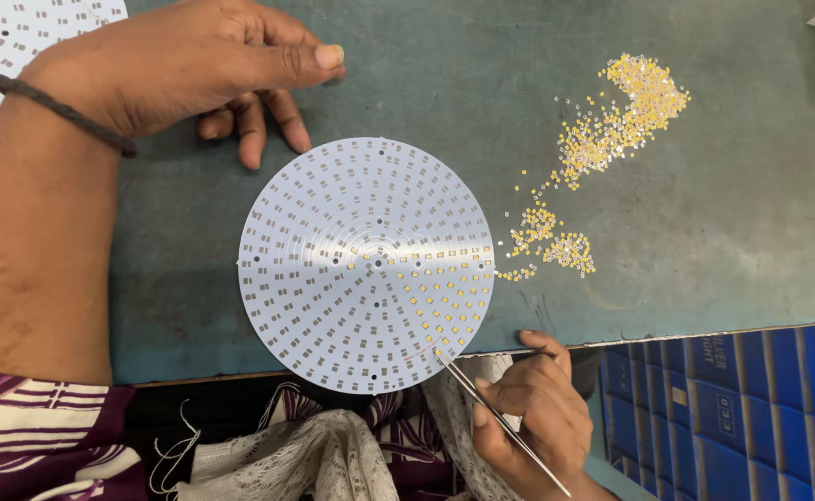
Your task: The person holds a round LED light PCB steady on a workbench with one hand and uses tweezers to pick small yellow SMD LED components one at a time from a pile on the bench, placing them onto the board's pads in a spiral pattern. The board gradually fills with components as the person works around it.
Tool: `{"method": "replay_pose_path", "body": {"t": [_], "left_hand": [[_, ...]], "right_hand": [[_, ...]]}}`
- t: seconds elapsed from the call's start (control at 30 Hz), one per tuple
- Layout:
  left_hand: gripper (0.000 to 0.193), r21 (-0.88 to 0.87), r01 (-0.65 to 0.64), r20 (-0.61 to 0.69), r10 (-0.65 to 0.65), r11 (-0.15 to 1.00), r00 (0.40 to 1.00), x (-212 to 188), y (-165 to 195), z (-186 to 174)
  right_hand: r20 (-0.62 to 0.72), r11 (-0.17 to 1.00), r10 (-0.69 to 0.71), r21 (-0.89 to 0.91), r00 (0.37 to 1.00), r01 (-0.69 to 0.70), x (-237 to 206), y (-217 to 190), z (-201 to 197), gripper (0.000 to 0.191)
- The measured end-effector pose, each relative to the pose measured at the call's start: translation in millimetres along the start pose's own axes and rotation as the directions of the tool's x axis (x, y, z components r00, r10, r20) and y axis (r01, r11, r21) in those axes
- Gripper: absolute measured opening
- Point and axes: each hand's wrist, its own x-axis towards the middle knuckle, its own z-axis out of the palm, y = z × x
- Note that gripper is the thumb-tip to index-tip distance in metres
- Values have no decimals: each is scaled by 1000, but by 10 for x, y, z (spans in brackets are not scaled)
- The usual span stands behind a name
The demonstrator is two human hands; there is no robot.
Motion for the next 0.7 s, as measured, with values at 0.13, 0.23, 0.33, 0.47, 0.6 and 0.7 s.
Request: {"method": "replay_pose_path", "body": {"t": [0.13,0.23,0.33,0.47,0.6,0.7], "left_hand": [[60,9,15,-13,-15,1000,1000,-1,-20,-2],[62,4,40,-6,-40,999,999,18,-48,-13],[61,-46,67,28,-66,997,997,54,-68,-15],[62,-60,82,46,-80,995,996,88,-101,-22],[62,-59,114,58,-110,992,992,101,-149,-50],[62,-36,109,55,-107,993,993,110,-174,-43]], "right_hand": [[10,1000,1,-6,1000,-1,13,-3,9,15],[41,1000,23,-15,999,-22,8,-17,-3,15],[30,1000,11,11,999,-11,14,14,-27,14],[-73,980,193,-26,978,-195,79,185,-177,12],[-147,976,200,-53,969,-210,188,432,-239,14],[-97,984,164,-52,982,-169,204,471,-244,17]]}}
